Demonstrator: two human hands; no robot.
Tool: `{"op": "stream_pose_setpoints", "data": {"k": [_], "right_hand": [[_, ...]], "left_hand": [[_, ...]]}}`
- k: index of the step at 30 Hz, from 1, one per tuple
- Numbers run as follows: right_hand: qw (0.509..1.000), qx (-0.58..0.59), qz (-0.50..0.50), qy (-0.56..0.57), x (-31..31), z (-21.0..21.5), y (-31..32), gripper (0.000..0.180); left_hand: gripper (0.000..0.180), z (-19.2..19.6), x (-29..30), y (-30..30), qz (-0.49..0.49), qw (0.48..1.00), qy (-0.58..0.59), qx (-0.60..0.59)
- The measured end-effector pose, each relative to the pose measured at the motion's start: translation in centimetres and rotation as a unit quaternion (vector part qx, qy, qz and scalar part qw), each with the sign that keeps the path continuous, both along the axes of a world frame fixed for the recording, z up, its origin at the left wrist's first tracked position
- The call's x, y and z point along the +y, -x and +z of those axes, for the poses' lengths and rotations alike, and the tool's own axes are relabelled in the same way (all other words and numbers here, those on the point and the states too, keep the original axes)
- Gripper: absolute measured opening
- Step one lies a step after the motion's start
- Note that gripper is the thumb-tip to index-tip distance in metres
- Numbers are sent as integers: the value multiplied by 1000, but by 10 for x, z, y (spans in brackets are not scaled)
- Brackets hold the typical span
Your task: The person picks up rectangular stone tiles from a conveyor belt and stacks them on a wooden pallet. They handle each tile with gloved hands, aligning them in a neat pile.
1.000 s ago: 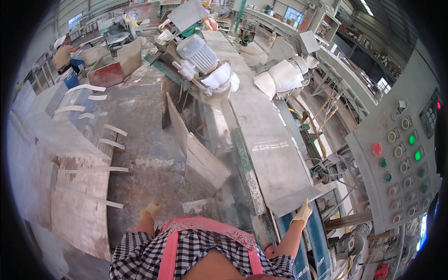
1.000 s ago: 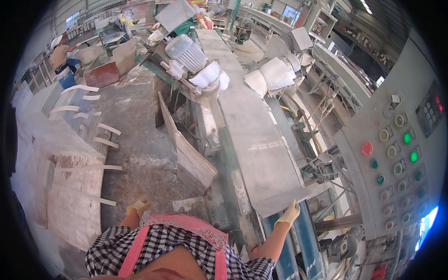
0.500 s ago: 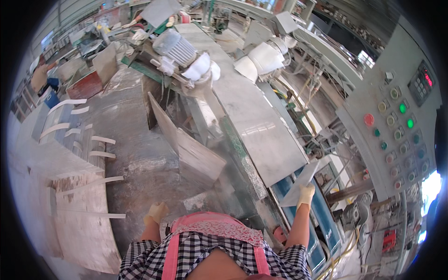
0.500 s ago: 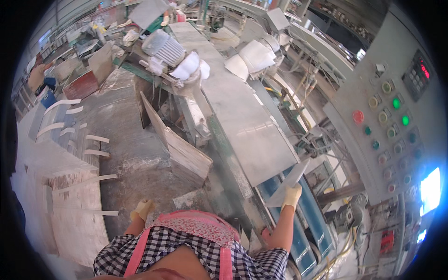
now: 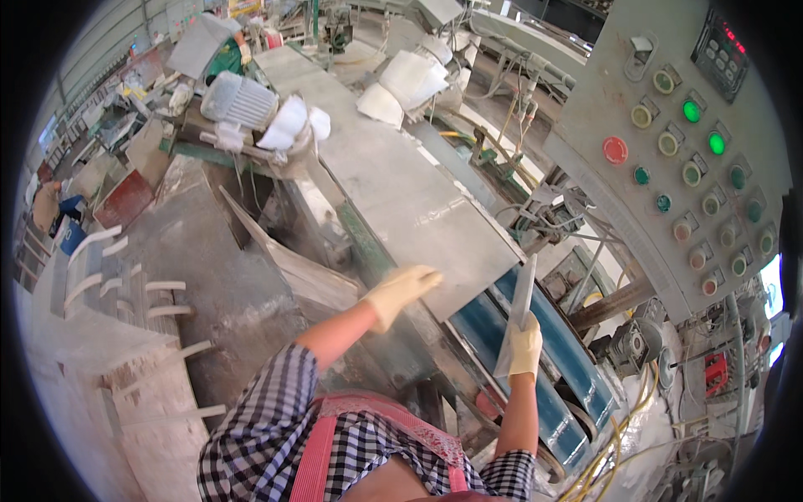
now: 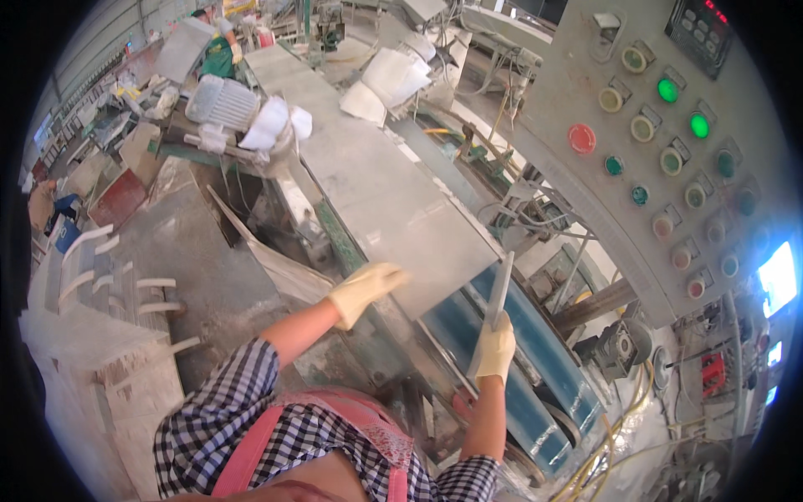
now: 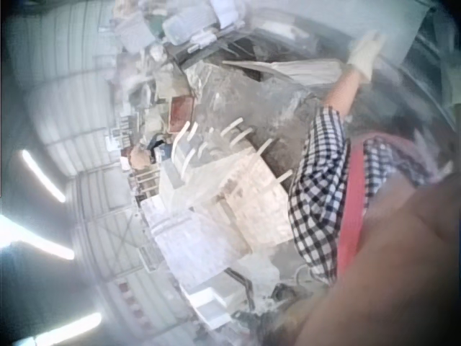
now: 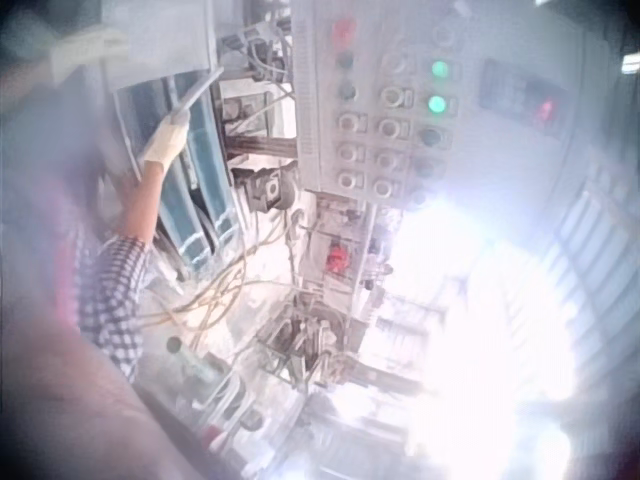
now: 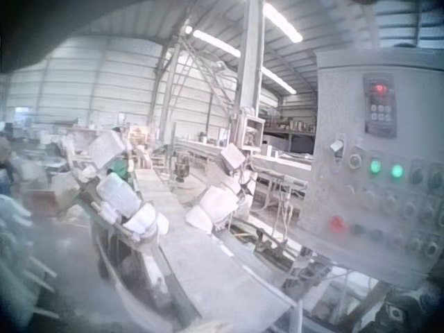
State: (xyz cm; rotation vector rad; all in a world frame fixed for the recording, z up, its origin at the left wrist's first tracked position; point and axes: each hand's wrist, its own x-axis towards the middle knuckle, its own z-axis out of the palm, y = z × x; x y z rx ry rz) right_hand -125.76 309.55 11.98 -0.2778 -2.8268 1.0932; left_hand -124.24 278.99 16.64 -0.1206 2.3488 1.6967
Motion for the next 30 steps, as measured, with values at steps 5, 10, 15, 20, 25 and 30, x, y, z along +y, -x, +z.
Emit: {"op": "stream_pose_setpoints", "data": {"k": [5, 10, 15, 20, 25, 30], "right_hand": [[997, -4, 15, 71, 4, 8, -2, 49], [998, -2, 16, 66, 6, 14, -2, 46], [999, 4, 18, 50, 11, 9, -4, 47], [996, -12, 6, 92, 10, 10, -4, 49], [995, 31, 36, 86, 15, 5, 0, 47], [979, -35, 9, 199, 39, -3, 6, 48]], "left_hand": [[59, -70, 108, 82, -61, 879, 381, 280], [83, -91, 154, 102, -29, 868, 463, 176], [95, -74, 150, 115, -29, 869, 480, 116], [96, -54, 152, 128, -86, 845, 525, 62], [80, -58, 166, 137, -111, 796, 595, 22], [37, -68, 158, 147, -90, 879, 459, 97]]}}
